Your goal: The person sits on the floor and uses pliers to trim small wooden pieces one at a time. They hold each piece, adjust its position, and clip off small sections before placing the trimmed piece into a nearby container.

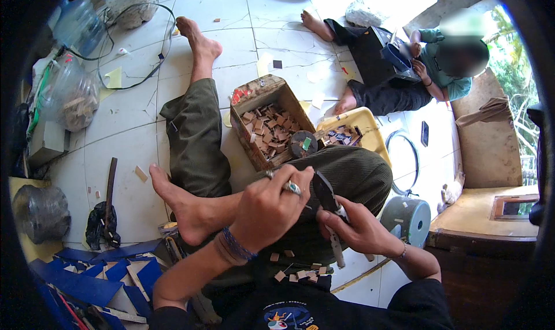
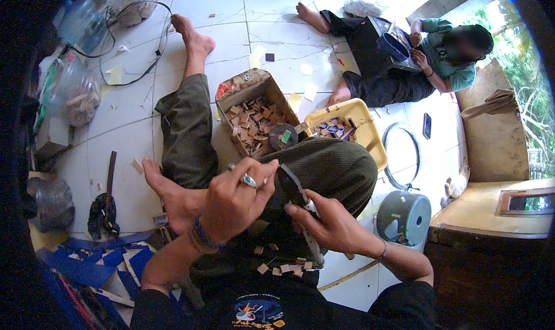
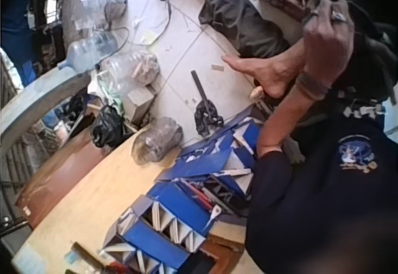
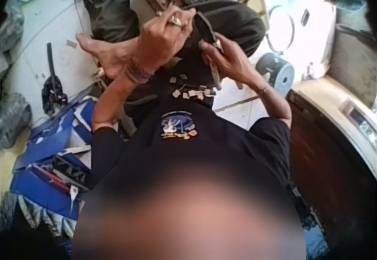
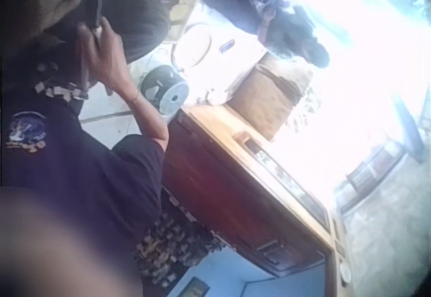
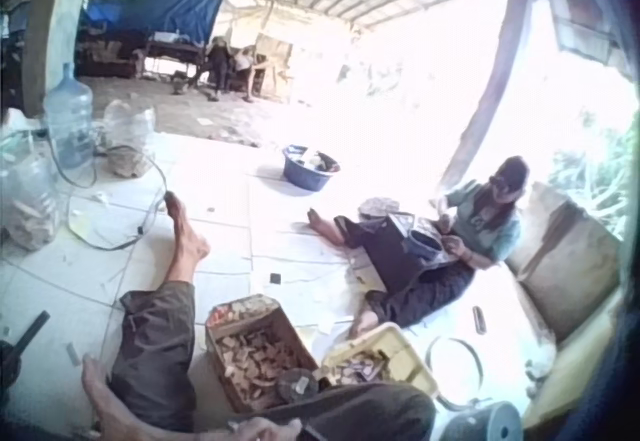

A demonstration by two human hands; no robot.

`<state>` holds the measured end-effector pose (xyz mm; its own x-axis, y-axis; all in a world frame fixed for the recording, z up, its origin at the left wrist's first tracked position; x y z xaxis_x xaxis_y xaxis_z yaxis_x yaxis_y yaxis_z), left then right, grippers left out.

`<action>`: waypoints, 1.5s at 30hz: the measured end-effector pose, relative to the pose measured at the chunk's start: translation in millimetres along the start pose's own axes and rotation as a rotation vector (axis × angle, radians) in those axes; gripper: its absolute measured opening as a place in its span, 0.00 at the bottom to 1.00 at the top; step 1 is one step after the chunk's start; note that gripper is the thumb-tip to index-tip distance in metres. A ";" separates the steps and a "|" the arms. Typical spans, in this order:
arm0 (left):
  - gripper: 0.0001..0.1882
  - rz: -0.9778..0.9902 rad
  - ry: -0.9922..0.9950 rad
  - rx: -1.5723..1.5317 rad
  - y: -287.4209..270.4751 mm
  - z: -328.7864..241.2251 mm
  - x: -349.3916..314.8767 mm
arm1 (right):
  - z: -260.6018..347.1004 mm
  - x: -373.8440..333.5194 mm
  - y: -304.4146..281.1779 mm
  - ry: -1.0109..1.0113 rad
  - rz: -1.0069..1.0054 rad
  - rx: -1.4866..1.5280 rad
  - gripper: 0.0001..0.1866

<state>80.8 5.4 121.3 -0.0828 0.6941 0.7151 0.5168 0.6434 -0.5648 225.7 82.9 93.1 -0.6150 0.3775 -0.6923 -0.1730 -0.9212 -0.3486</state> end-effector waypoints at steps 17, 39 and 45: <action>0.21 0.224 -0.198 0.079 54.5 132.0 9.4 | 70.0 39.6 -87.9 -0.149 -0.169 0.246 0.24; 0.20 -0.263 -0.796 -0.960 -2.4 100.8 -12.2 | 57.2 97.4 27.7 -0.215 0.455 0.286 0.25; 0.29 -0.408 -0.916 -1.127 -9.9 106.8 -29.7 | 64.6 95.1 0.5 -0.432 0.115 0.412 0.16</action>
<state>-12.9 12.8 61.7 -0.6461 0.7632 0.0033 0.6575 0.5544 0.5103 117.5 112.2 67.8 -0.8890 0.2800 -0.3623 -0.3173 -0.9472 0.0465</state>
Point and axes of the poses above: each hand's wrist, its own x-axis towards the middle knuckle, its own y-axis out of the palm, z = x × y, the point moved 8 cm from there along x, towards the middle knuckle, and after that the axes turned 13 degrees about y, right-handed, at the moved point
